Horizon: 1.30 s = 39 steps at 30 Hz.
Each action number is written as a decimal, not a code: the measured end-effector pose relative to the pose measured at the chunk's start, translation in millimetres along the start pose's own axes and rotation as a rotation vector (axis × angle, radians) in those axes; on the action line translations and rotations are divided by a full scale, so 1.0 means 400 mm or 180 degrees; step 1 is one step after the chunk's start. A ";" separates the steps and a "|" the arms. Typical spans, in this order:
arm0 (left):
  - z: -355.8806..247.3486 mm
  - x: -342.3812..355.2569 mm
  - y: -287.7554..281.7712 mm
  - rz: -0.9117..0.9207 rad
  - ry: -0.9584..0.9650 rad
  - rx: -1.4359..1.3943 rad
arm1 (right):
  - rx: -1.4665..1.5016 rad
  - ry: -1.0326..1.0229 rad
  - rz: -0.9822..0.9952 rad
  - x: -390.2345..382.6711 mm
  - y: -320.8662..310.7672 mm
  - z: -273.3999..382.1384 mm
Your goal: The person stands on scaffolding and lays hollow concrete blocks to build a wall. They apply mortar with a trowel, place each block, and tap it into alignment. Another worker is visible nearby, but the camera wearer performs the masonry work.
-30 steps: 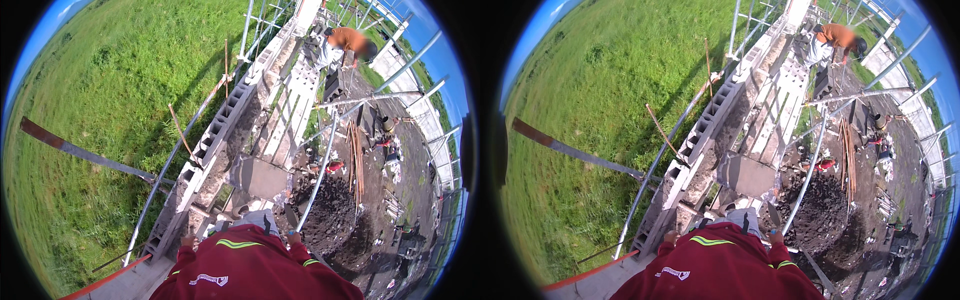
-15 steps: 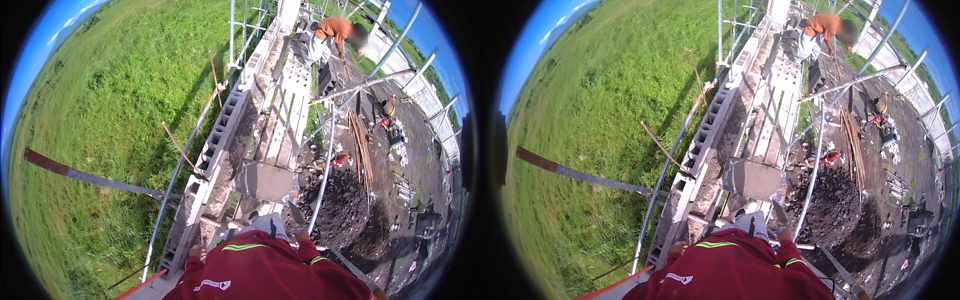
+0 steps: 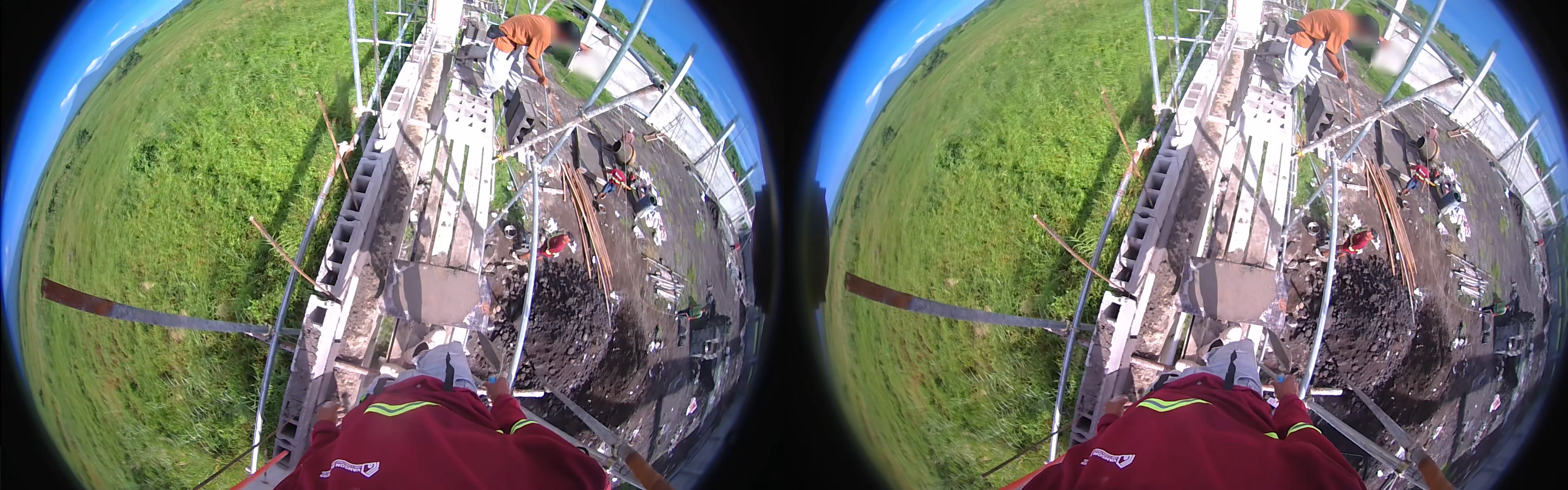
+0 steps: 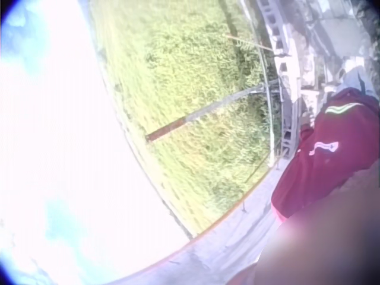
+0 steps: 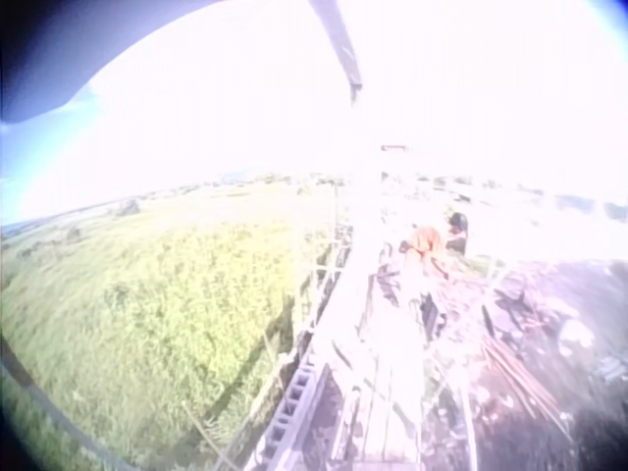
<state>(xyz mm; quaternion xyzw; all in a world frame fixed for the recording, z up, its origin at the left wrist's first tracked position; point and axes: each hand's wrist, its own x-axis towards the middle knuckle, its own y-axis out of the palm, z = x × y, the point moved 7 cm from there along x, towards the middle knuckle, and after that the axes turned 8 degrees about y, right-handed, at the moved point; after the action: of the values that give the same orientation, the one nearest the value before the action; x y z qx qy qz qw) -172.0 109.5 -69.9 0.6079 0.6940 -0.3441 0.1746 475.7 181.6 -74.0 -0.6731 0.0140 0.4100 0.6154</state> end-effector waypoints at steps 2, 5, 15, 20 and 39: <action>0.016 0.006 0.000 0.0011 -0.0003 0.0149 | 0.0087 -0.0277 -0.0020 -0.027 -0.012 0.016; -0.002 0.019 -0.015 -0.0303 0.0357 0.0802 | 0.0170 -0.0226 0.0121 -0.046 -0.019 0.013; -0.102 0.125 0.035 -0.0069 0.0560 0.1472 | 0.0445 0.0015 0.0123 0.067 -0.032 -0.004; -0.244 0.189 0.109 -0.0503 0.0278 0.1368 | 0.0622 0.0388 0.0570 0.148 -0.097 0.052; -0.911 0.702 0.479 0.0296 0.0705 0.0974 | 0.1996 0.0962 0.0188 0.262 -0.127 -0.030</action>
<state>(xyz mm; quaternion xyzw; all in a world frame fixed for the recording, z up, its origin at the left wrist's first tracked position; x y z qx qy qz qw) 20.4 568.8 -50.3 0.6929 0.6197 -0.3682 0.0184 578.2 234.6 -93.5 -0.5037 0.2497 0.2990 0.7711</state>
